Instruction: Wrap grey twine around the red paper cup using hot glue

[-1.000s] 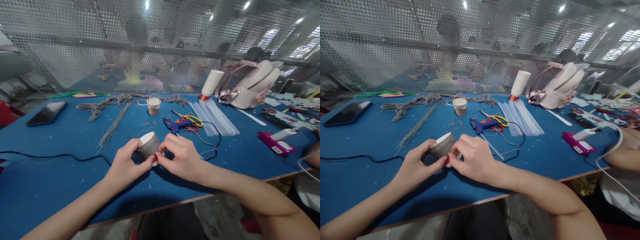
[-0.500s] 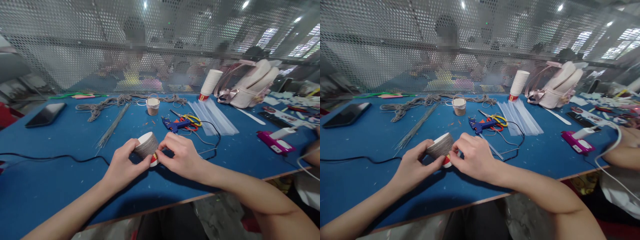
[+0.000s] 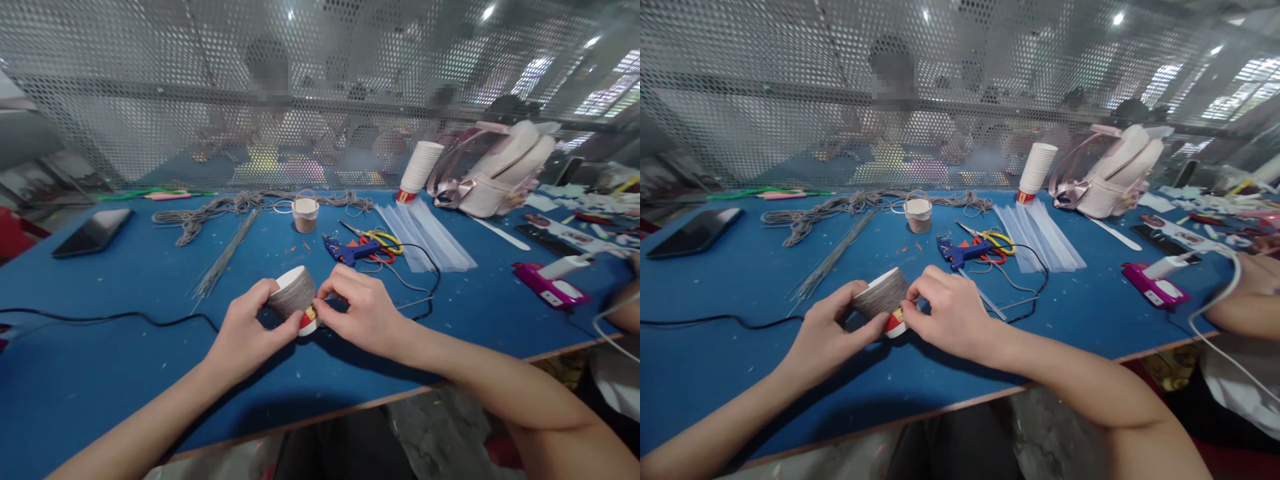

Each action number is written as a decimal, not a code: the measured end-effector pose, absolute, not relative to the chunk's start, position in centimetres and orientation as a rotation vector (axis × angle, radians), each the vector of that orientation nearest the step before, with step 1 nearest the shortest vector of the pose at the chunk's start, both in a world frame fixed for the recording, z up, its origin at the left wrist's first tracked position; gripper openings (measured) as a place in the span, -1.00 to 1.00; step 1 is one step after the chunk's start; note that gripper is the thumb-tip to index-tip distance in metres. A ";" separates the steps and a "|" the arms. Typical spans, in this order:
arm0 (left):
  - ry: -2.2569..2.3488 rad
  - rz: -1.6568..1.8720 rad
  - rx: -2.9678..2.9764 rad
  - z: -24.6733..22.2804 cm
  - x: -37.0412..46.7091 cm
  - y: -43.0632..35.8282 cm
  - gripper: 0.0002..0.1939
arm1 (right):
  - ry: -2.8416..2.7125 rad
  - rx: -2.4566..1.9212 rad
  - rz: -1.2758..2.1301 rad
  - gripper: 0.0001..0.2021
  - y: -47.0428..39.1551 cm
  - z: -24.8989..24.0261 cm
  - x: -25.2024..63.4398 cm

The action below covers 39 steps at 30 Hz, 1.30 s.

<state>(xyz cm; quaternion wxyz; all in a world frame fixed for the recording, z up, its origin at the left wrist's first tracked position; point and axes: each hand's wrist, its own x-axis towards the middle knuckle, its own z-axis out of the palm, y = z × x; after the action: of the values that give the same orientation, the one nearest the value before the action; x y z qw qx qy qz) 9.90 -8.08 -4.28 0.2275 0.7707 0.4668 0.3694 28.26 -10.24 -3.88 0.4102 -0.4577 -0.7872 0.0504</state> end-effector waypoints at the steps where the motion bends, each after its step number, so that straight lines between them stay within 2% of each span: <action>1: 1.285 1.019 2.122 -4.3 9.9 -8.1 -0.82 | -1.977 -1.159 0.135 -0.88 -10.2 -3.9 28.3; 14: 1.233 1.037 2.158 -4.3 9.7 -7.9 -0.83 | -1.947 -1.183 0.191 -0.88 -10.1 -4.0 28.5; 39: 1.107 1.086 2.128 -4.7 9.2 -7.6 -0.88 | -1.846 -1.189 0.544 -0.90 -9.5 -3.9 28.8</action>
<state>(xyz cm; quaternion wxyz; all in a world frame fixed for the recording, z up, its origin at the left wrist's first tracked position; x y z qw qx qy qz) 9.18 -7.63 -4.70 0.2515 0.7821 0.4071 0.3992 28.82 -9.53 -3.86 0.4258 -0.4757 -0.7383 0.2175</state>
